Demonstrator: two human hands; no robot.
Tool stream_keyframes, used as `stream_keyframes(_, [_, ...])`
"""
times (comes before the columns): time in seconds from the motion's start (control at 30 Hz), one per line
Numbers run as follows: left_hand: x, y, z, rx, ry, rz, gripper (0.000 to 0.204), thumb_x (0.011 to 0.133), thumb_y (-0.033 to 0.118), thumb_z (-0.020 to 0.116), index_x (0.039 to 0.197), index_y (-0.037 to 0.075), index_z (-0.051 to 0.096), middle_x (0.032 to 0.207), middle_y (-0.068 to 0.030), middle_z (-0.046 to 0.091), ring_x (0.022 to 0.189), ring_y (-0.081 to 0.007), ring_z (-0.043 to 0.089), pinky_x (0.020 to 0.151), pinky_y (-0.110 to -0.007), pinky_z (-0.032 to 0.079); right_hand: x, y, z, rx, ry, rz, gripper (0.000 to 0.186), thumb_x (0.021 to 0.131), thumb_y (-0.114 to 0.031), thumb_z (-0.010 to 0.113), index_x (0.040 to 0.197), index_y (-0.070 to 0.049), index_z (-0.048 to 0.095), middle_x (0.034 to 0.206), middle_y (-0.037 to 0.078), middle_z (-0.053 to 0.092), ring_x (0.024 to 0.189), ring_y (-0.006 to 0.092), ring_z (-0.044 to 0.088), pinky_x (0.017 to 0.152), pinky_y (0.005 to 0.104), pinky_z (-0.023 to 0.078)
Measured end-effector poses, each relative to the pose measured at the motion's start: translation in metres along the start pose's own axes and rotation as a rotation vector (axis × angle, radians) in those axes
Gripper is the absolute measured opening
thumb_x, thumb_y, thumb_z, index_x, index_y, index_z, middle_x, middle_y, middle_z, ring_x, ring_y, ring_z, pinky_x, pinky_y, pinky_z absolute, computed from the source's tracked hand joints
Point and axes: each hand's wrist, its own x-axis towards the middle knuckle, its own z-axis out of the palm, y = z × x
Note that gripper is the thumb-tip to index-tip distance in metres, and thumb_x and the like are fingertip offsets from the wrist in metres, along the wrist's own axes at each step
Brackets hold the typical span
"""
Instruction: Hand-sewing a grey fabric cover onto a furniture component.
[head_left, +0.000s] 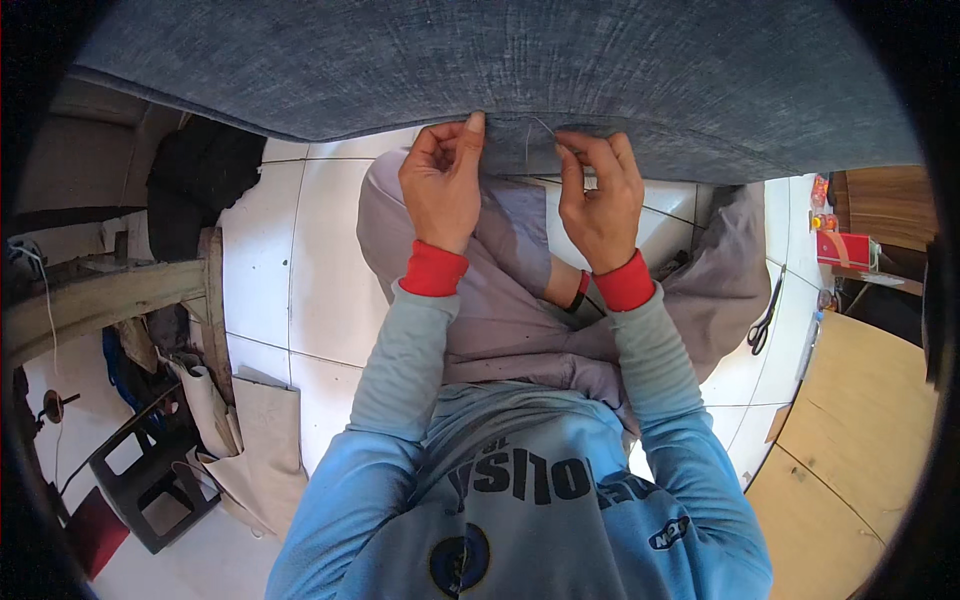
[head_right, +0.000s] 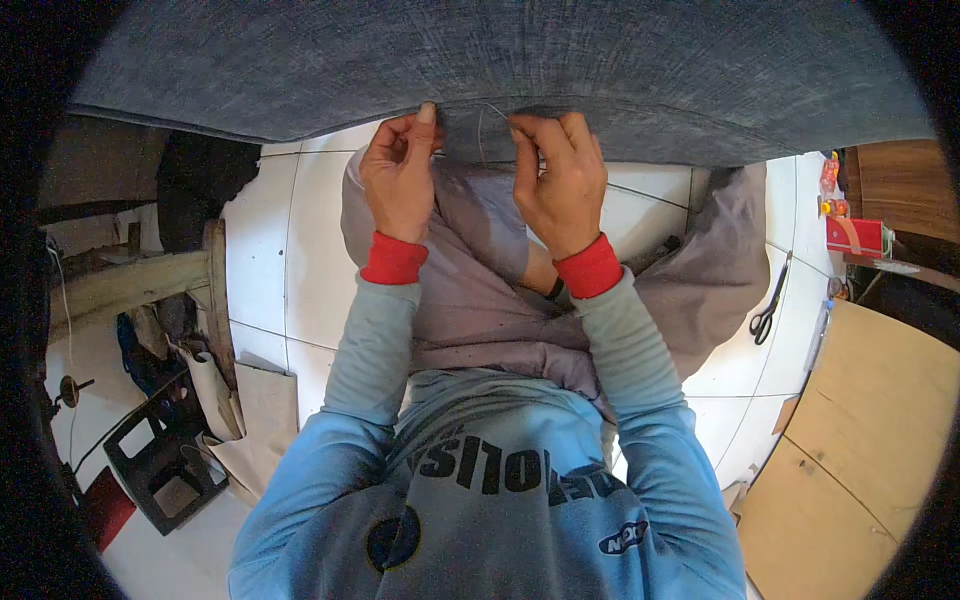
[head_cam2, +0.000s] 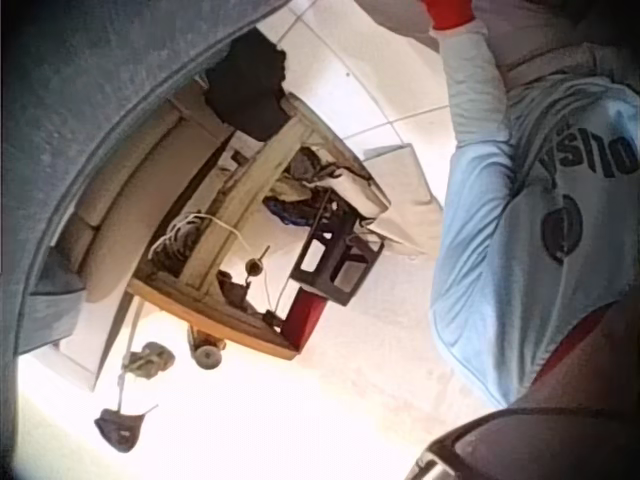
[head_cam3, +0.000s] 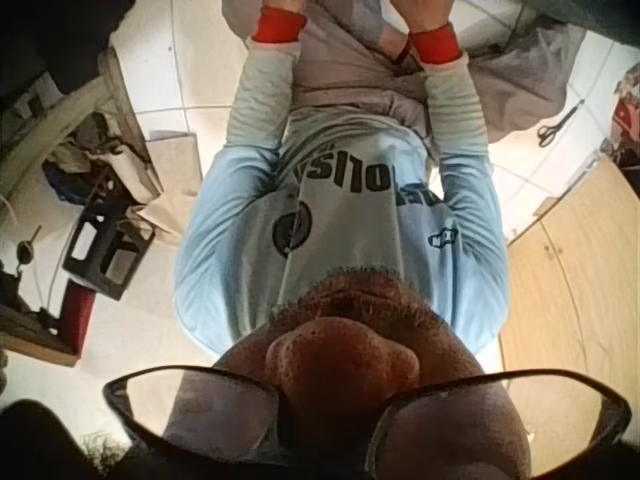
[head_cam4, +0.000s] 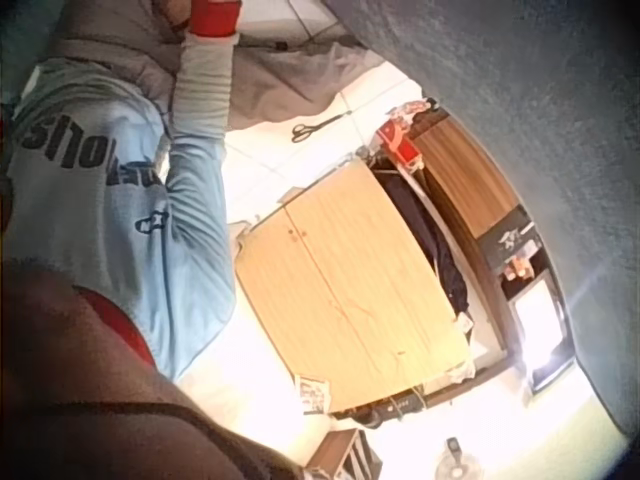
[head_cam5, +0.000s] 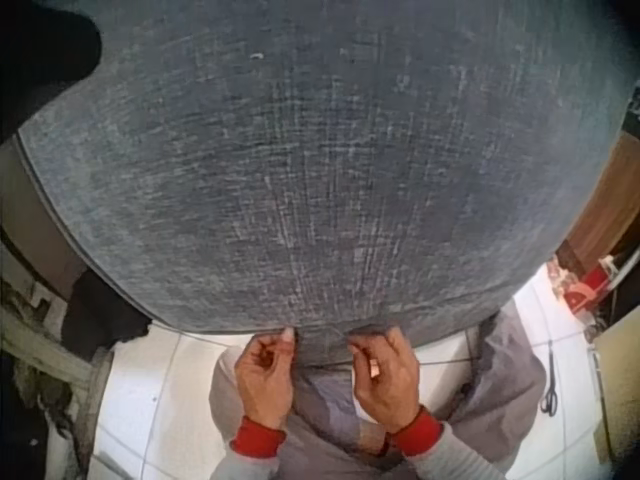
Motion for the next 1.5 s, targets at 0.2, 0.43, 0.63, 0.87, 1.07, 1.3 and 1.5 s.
stream_keyframes(0.2, [-0.014,-0.002,0.001,-0.033,0.036,0.096,0.025,0.092,0.02,0.072,0.101,0.0,0.062,0.084,-0.0013,0.065,0.071,-0.0053,0.054,0.064,-0.02,0.044,0.007,0.01,0.005,-0.028,0.104,-0.095,0.017,0.078,0.001,0.07,0.09,-0.011,0.071,0.077,0.005,0.054,0.068,0.0268,0.053,0.062,0.0368,0.042])
stream_keyframes(0.43, [-0.024,-0.011,0.018,0.151,0.109,0.271,0.036,0.086,0.014,0.073,0.114,-0.001,0.056,0.11,-0.0098,0.053,0.085,-0.0161,0.055,0.075,-0.028,0.047,0.026,0.013,-0.006,-0.263,0.076,-0.334,0.016,0.076,-0.004,0.077,0.087,-0.015,0.074,0.071,-0.002,0.056,0.062,0.0164,0.054,0.057,0.0293,0.04])
stream_keyframes(0.63, [-0.032,-0.012,0.029,0.178,0.138,0.282,0.045,0.084,0.014,0.074,0.119,-0.002,0.052,0.116,-0.0129,0.051,0.091,-0.0198,0.054,0.079,-0.032,0.047,0.03,0.016,-0.003,-0.036,0.084,-0.212,0.01,0.078,-0.014,0.078,0.084,-0.011,0.07,0.076,0.003,0.061,0.061,0.0216,0.059,0.054,0.0333,0.046])
stream_keyframes(0.87, [-0.045,-0.001,0.039,0.325,0.046,0.449,0.047,0.084,0.012,0.073,0.124,-0.001,0.051,0.121,-0.0163,0.049,0.095,-0.0225,0.053,0.082,-0.034,0.047,-0.003,-0.016,-0.021,0.158,-0.068,0.454,0.013,0.084,-0.01,0.072,0.091,0.0,0.068,0.084,0.016,0.068,0.069,0.0279,0.066,0.058,0.0375,0.05])
stream_keyframes(1.07, [-0.04,-0.006,0.033,0.23,0.063,0.329,0.041,0.087,0.01,0.07,0.122,-0.001,0.052,0.123,-0.016,0.048,0.093,-0.0193,0.054,0.079,-0.031,0.048,0.008,-0.022,-0.012,0.17,-0.154,0.317,0.012,0.089,-0.006,0.06,0.096,0.002,0.065,0.088,0.023,0.067,0.08,0.0407,0.065,0.068,0.0437,0.051])
stream_keyframes(1.3, [-0.032,0.0,0.025,-0.009,0.139,0.134,0.031,0.091,0.016,0.07,0.114,0.001,0.054,0.095,-0.0063,0.058,0.076,-0.0095,0.054,0.071,-0.024,0.047,0.024,-0.009,-0.001,0.167,-0.238,0.02,0.01,0.094,-0.004,0.056,0.096,0.002,0.064,0.085,0.019,0.066,0.069,0.0283,0.064,0.061,0.0348,0.048])
stream_keyframes(1.5, [-0.016,-0.003,0.027,-0.129,0.205,0.196,0.022,0.091,0.015,0.072,0.1,0.003,0.056,0.091,-0.0054,0.063,0.076,-0.0069,0.054,0.066,-0.021,0.043,0.016,-0.009,-0.013,0.309,-0.341,0.196,0.011,0.093,-0.007,0.062,0.099,0.002,0.065,0.082,0.013,0.064,0.068,0.0172,0.06,0.06,0.0309,0.047])
